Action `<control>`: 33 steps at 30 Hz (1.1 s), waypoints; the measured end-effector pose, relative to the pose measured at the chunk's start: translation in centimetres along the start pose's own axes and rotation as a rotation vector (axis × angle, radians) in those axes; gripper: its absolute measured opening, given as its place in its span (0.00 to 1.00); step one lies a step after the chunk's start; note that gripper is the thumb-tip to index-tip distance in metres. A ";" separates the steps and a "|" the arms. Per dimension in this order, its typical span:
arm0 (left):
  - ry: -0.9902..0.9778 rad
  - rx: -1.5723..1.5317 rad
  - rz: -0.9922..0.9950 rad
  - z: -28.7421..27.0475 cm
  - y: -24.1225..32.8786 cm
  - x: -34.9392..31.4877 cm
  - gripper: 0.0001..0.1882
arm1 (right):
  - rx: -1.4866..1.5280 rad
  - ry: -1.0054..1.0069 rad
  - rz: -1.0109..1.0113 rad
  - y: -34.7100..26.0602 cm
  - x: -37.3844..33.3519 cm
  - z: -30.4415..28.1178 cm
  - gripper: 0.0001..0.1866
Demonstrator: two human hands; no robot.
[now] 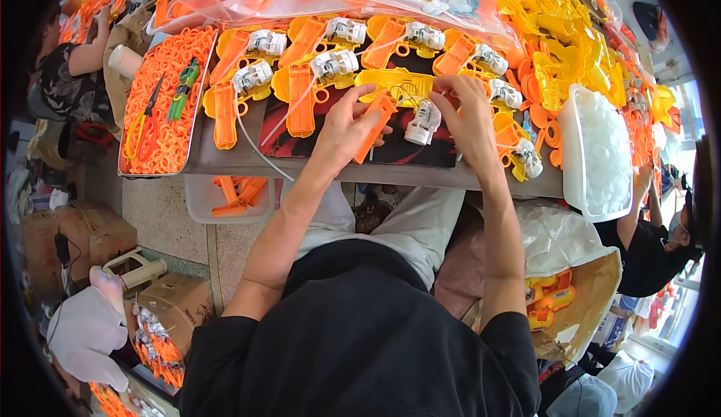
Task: Assembling plastic toy guns by manually fitting and snapping together colorful components at a factory table.
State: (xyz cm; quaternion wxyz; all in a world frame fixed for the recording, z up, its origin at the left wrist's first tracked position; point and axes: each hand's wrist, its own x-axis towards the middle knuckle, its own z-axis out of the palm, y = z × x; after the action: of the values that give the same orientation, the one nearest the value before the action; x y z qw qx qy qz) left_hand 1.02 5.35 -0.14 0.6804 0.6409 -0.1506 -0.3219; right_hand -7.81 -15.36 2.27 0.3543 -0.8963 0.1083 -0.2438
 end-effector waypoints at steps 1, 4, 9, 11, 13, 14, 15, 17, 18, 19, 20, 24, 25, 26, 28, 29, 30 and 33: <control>0.002 0.024 0.015 0.1 -0.2 0.2 0.28 | -0.130 -0.095 -0.078 0.6 1.1 0.3 0.16; 0.117 0.318 0.198 0.6 -0.9 -0.1 0.21 | -0.194 -0.334 -0.056 1.7 3.0 1.3 0.14; 0.228 0.796 0.452 1.0 -1.3 0.0 0.13 | 0.279 -0.352 0.286 3.8 1.7 0.9 0.13; 0.257 0.840 0.539 1.0 -1.5 0.1 0.12 | 0.416 -0.294 0.331 2.3 1.2 0.7 0.12; 0.250 0.838 0.560 0.4 -1.5 0.1 0.11 | 0.485 -0.290 0.404 2.3 1.4 0.6 0.13; 0.214 0.797 0.511 0.4 -1.4 0.1 0.10 | 0.482 -0.333 0.395 3.1 1.5 1.1 0.13; 0.206 0.796 0.516 0.6 -1.2 0.3 0.10 | 0.480 -0.325 0.397 3.6 1.8 0.8 0.13; 0.199 0.851 0.532 0.4 -1.0 0.3 0.11 | 0.196 -0.505 0.247 3.3 2.4 0.6 0.13; 0.203 0.852 0.532 0.6 -0.9 0.4 0.11 | 0.177 -0.524 0.135 3.5 2.8 0.5 0.13; 0.243 0.899 0.586 0.9 -1.0 0.6 0.11 | 0.176 -0.527 0.132 3.2 3.2 0.3 0.13; 0.283 0.946 0.641 1.2 -1.0 0.7 0.11 | 0.119 -0.543 0.079 2.7 3.5 -0.1 0.12; 0.283 1.008 0.560 1.5 -0.7 0.8 0.11 | 0.257 -0.529 0.205 2.9 3.4 -0.6 0.09; 0.271 0.997 0.538 1.3 -1.0 0.7 0.12 | 0.446 -0.476 0.394 3.3 2.8 -0.6 0.08; 0.258 0.985 0.515 1.2 -1.2 0.6 0.12 | 0.560 -0.496 0.451 3.8 2.8 -0.6 0.07; 0.247 0.973 0.551 0.9 -1.2 0.7 0.12 | 0.680 -0.378 0.505 4.0 2.9 -0.5 0.09; 0.240 0.960 0.587 0.8 -1.2 0.6 0.12 | 0.797 -0.260 0.555 3.9 3.0 -0.5 0.10; 0.245 0.967 0.590 0.7 -1.5 0.7 0.12 | 0.845 -0.238 0.578 4.3 3.3 -0.4 0.13; 0.241 0.961 0.631 0.7 -1.7 0.8 0.15 | 1.162 0.121 0.627 3.1 4.1 -0.6 0.17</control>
State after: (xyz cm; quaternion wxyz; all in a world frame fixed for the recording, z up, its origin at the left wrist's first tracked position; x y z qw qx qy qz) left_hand 0.78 4.29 -1.87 0.3888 0.8337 -0.3848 0.0756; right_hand -4.62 -19.45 2.00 0.8276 -0.4699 0.2348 -0.1978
